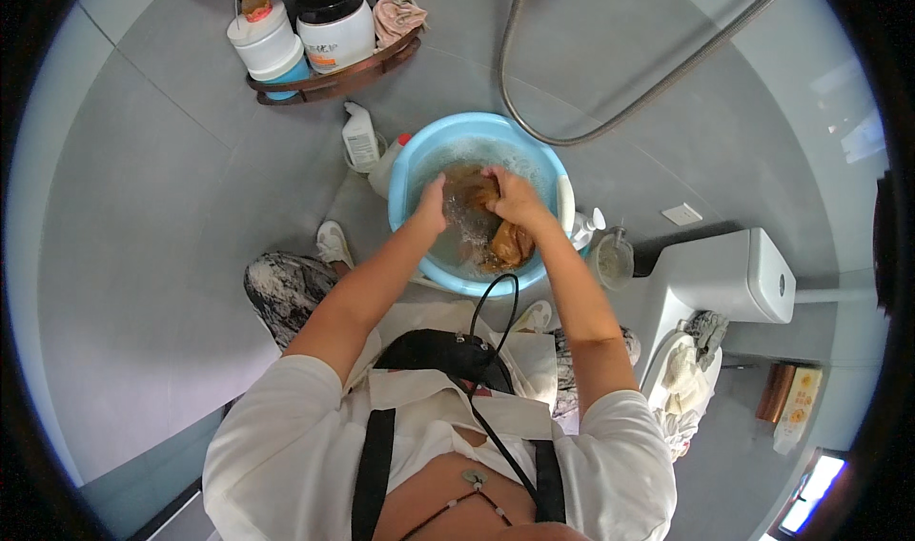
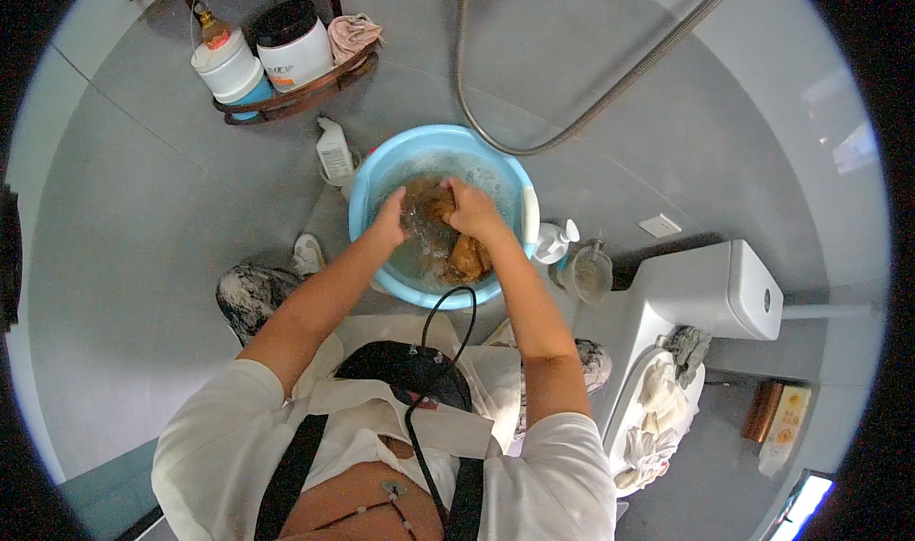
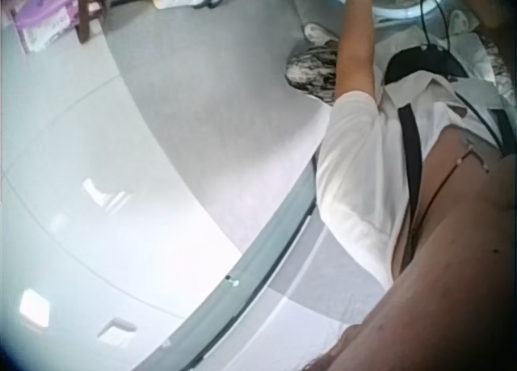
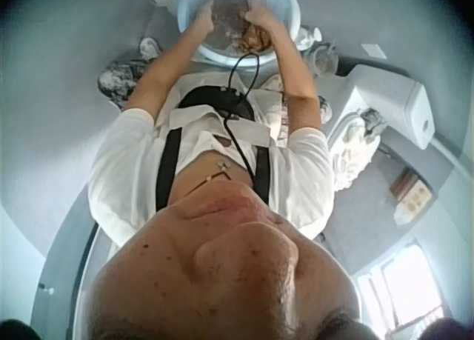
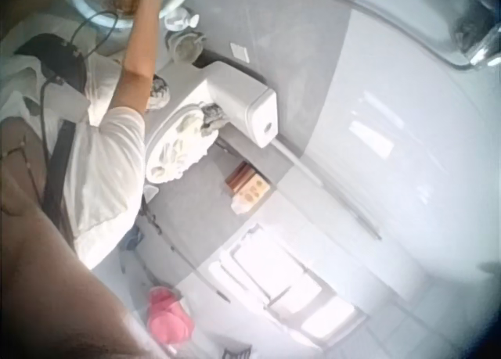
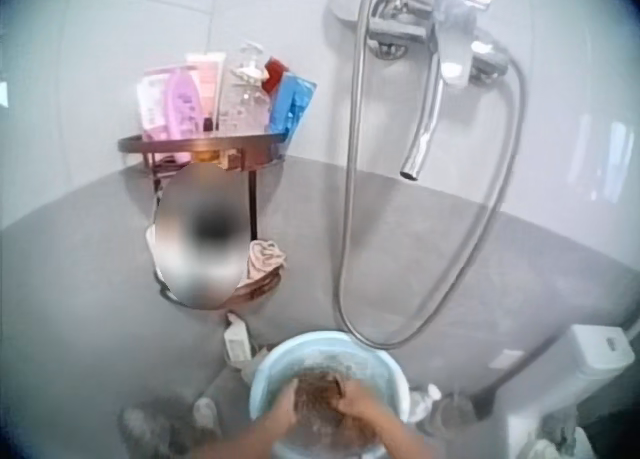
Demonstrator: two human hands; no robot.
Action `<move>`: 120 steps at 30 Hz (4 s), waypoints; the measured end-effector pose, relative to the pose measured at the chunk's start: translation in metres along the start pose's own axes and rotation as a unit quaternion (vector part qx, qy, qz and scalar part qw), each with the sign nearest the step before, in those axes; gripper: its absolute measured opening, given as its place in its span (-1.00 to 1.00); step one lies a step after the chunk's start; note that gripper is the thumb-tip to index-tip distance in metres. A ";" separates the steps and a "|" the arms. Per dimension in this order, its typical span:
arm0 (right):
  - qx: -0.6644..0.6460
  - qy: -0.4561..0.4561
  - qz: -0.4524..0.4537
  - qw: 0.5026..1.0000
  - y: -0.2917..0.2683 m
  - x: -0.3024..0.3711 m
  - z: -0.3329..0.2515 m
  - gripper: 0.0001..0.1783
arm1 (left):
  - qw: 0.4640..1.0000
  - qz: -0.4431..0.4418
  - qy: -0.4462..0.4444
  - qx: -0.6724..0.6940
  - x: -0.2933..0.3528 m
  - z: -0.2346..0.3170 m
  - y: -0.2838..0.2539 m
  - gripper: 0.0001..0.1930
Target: The person washes clothes in a plastic basin filled with soapy water, rubbing and wringing a brown garment and a gray patterned garment one at a time by hand.
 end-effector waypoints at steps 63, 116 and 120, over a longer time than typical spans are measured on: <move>0.092 0.035 -0.015 0.995 0.023 0.019 0.038 -0.20 | 0.619 -0.037 0.376 -0.689 0.073 -0.003 0.009 -0.41; 0.140 0.123 -0.034 0.982 0.010 0.041 0.037 -0.55 | 0.625 -0.090 0.455 -0.628 0.099 0.000 0.000 -0.44; -0.208 0.164 0.074 0.962 -0.034 0.033 0.040 -0.53 | 0.610 -0.109 0.440 -0.650 0.109 -0.005 0.006 -0.44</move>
Point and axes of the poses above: each hand's wrist, its own x-axis away from the middle knuckle, its own y-axis out of the palm, z = x × y, the point moved 1 cm from there along -x, towards the middle knuckle, and after that the axes turned 11 degrees about x, right-handed, at the moved point
